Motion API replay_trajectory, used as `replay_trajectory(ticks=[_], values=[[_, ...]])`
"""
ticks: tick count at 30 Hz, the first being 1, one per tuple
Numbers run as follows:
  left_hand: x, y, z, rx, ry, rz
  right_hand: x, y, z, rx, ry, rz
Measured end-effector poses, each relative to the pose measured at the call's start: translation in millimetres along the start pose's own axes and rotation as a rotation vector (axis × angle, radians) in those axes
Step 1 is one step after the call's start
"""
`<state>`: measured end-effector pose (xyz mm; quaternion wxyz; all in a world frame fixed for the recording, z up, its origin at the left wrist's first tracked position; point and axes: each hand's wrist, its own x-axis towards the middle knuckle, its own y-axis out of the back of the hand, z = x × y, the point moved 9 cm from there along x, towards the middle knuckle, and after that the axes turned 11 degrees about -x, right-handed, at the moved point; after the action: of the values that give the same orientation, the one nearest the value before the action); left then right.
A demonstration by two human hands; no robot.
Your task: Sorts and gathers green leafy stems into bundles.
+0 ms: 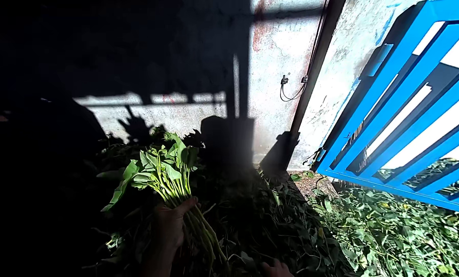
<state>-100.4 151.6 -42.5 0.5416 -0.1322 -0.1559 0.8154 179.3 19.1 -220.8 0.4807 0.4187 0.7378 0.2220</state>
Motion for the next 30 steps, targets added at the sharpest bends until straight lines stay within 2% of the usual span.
replay_trajectory(ticks=[2,4,6,8,10,12,14,16,20,23,27,29,30], values=[[-4.2,-7.4,-6.3,-0.011,0.015,-0.025,-4.6,39.9,-25.4,0.058,0.054,0.258],[-10.7,-14.9,-13.9,-0.015,0.038,-0.039,-7.7,75.4,-63.8,0.25,0.253,0.503],[-15.2,-18.9,-21.6,-0.031,0.064,-0.049,-5.0,89.0,-96.8,0.308,0.434,0.589],[-14.8,-18.4,-20.4,-0.049,0.063,-0.04,-3.7,87.8,-116.6,0.272,0.524,0.583],[-6.1,-8.7,-8.8,-0.068,0.021,0.009,-7.8,75.8,-125.0,0.306,0.549,0.455],[3.3,8.5,5.9,-0.076,-0.036,0.095,-21.2,59.3,-122.6,0.379,0.553,0.305],[3.5,18.8,14.4,-0.076,-0.058,0.144,-35.9,45.6,-111.5,0.452,0.535,0.245],[-4.5,17.8,15.2,-0.076,-0.052,0.146,-50.4,43.7,-101.6,0.46,0.512,0.305],[-14.0,11.5,13.4,-0.082,-0.036,0.116,-71.5,53.2,-91.3,0.372,0.424,0.543],[-11.6,12.8,12.9,-0.096,-0.021,0.138,-72.7,55.0,-79.6,0.47,0.351,0.638],[-8.3,13.4,13.1,-0.106,0.007,0.138,-73.3,51.6,-79.9,0.669,0.419,0.533],[-6.9,15.5,14.3,-0.106,0.009,0.144,-78.0,48.4,-87.2,0.59,0.498,0.456],[-7.8,16.0,14.5,-0.099,0.001,0.145,-79.9,46.8,-91.2,0.458,0.521,0.476]])
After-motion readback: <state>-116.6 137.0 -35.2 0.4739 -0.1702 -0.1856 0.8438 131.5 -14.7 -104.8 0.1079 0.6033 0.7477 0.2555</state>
